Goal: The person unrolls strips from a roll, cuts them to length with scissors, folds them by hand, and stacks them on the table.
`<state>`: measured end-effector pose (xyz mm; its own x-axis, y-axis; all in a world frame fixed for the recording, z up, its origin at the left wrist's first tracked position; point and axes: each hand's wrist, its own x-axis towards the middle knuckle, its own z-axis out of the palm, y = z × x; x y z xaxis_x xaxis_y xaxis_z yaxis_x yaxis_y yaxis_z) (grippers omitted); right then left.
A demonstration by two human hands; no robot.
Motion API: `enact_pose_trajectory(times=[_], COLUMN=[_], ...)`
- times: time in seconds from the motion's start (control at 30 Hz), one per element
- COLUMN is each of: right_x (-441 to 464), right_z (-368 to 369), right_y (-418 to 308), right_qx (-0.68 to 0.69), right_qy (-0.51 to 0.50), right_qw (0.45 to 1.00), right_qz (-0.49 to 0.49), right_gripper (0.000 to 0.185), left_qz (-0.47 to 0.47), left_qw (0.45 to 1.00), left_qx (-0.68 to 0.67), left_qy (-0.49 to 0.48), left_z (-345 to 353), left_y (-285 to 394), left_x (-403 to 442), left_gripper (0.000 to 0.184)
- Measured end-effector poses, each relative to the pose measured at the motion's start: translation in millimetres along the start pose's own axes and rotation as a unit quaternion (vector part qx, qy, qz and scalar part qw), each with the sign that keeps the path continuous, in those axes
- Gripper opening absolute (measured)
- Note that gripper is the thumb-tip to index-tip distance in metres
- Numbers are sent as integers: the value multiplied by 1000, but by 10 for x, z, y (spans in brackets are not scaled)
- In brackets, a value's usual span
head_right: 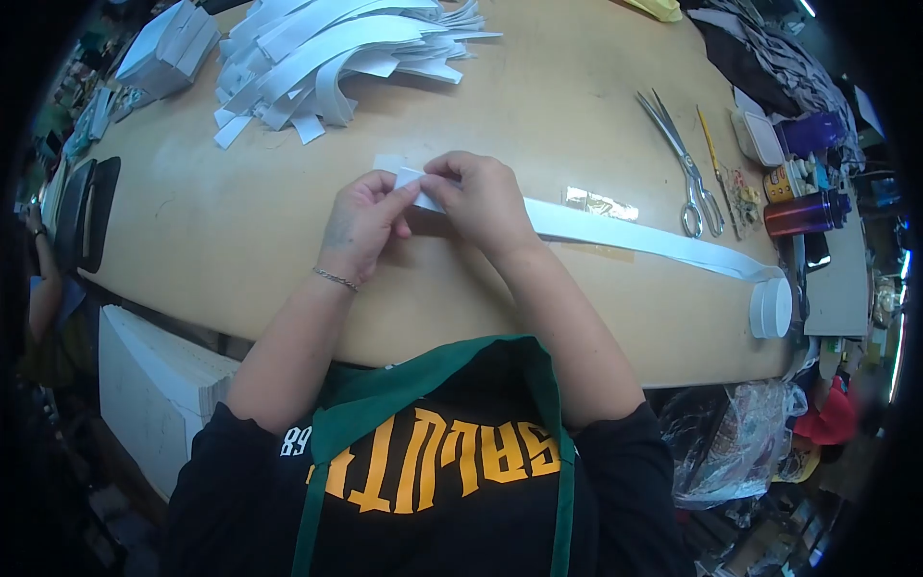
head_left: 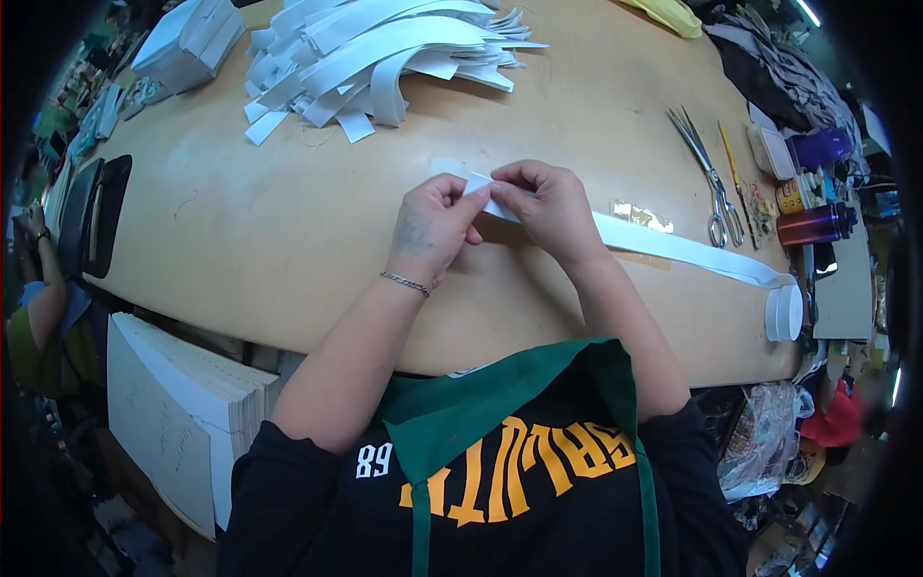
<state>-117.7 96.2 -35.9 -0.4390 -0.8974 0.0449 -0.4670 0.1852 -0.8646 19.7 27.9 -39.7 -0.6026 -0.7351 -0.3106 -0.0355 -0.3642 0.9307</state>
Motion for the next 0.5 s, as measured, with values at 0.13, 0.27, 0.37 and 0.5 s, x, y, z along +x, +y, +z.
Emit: enact_pose_trajectory(times=[0.13, 0.27, 0.37, 0.5], right_x=[78, 218, 275, 286], right_z=[-40, -52, 11, 20], right_y=[44, -31, -39, -61], right_qx=[-57, -62, -92, -139], right_qy=[-45, -71, -68, -75], right_qw=[994, 989, 988, 984], right_qz=[78, 112, 101, 77], right_gripper=[19, 18, 18, 16], left_qz=[96, 305, 361, 374], left_qw=[970, 890, 826, 785], left_qx=[222, 332, 428, 484], left_qy=[31, 67, 70, 93], left_z=[-184, -392, -403, -286], left_y=[-144, -219, -226, -176], left_x=[102, 106, 74, 49], left_gripper=[17, 21, 22, 20])
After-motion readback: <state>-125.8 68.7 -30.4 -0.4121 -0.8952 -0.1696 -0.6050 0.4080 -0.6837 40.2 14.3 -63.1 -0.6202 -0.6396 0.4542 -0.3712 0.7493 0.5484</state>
